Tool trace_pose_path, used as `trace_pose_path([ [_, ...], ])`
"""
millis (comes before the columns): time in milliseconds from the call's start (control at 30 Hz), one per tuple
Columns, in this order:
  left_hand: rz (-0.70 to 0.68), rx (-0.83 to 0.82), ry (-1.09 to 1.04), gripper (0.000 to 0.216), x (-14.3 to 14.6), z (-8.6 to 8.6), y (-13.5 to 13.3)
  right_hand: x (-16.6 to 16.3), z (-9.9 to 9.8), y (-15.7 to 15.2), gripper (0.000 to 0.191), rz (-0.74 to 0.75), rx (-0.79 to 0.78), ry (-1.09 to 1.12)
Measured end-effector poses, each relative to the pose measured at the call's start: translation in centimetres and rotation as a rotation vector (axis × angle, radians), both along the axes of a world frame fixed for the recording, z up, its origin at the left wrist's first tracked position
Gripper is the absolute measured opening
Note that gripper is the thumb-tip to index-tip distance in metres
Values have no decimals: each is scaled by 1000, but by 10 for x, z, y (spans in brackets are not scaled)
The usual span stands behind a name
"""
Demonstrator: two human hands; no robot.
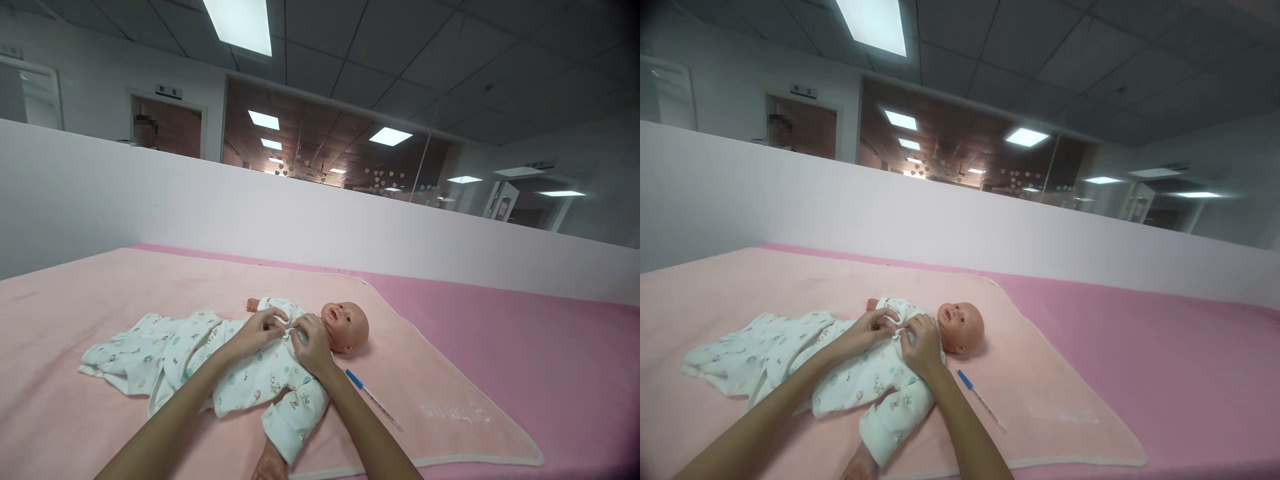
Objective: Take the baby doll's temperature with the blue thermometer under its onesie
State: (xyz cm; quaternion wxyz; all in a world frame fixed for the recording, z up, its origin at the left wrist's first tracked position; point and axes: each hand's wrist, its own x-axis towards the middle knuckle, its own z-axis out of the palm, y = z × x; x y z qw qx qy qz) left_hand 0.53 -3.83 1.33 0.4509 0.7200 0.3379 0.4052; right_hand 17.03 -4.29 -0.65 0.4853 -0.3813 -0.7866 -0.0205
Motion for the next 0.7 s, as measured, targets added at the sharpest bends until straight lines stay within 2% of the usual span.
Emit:
trace_pose_path([
  [167,46,-65,-38,30,2,3,-2,0,3,-3,5,7,-16,-59],
  [333,56,-52,-20,34,2,3,-2,1,5,-6,17,70,3,-138],
  [500,84,-21,81,30,-13,11,-3,1,2,-6,9,49,38,-118],
  [700,-149,-186,253,28,-39,26,-9,2,-1,-4,4,5,77,-111],
])
